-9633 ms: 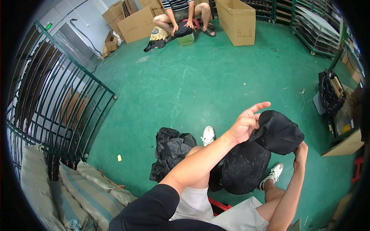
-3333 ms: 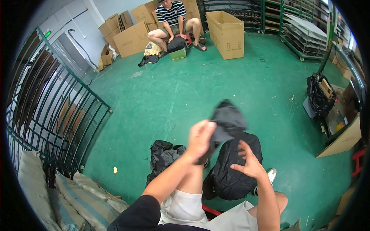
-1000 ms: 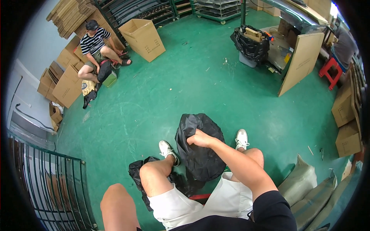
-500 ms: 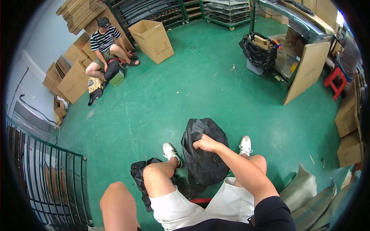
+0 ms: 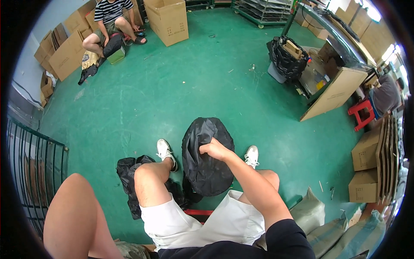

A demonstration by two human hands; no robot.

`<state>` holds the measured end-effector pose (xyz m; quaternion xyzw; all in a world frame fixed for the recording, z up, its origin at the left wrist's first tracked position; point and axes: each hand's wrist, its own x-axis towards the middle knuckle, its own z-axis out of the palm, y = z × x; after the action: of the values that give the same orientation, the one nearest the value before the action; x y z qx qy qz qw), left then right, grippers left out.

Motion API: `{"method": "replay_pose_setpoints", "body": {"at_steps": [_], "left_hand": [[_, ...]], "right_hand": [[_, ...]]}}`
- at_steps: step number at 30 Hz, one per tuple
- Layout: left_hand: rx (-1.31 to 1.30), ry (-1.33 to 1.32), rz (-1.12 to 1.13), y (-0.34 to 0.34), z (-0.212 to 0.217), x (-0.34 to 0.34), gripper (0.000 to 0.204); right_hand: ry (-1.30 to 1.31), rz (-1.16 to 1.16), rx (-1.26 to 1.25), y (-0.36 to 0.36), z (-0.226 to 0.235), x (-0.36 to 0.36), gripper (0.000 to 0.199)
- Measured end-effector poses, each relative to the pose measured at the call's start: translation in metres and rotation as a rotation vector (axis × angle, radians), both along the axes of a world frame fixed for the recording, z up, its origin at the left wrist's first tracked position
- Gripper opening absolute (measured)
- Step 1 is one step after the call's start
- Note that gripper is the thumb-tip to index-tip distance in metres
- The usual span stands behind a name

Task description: Inspecting and organizing black fabric covers.

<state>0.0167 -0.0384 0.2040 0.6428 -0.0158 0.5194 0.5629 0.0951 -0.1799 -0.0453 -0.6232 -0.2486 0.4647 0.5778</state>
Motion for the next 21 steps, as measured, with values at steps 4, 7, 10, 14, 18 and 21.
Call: {"method": "replay_pose_setpoints", "body": {"at_steps": [4, 7, 10, 14, 18, 21], "left_hand": [[-0.012, 0.051, 0.001, 0.006, -0.014, 0.004, 0.016], [-0.006, 0.083, 0.008, 0.015, -0.023, 0.006, 0.017], [-0.03, 0.121, 0.011, 0.02, -0.038, 0.007, 0.017], [-0.109, 0.206, 0.023, 0.017, -0.069, -0.001, 0.018], [-0.142, 0.311, 0.055, 0.018, -0.084, -0.015, 0.019], [-0.158, 0.352, 0.054, 0.027, -0.102, -0.015, 0.02]], "right_hand": [[0.005, 0.031, -0.023, -0.002, 0.0, 0.0, 0.031], [0.04, 0.024, 0.031, -0.004, 0.004, -0.003, 0.033], [0.071, 0.005, 0.062, -0.004, -0.006, -0.006, 0.036], [0.378, -0.05, 0.189, 0.0, -0.005, -0.002, 0.036], [0.666, -0.14, 0.436, -0.006, 0.01, 0.009, 0.05], [0.597, -0.216, 0.389, -0.018, 0.021, 0.02, 0.048]]}}
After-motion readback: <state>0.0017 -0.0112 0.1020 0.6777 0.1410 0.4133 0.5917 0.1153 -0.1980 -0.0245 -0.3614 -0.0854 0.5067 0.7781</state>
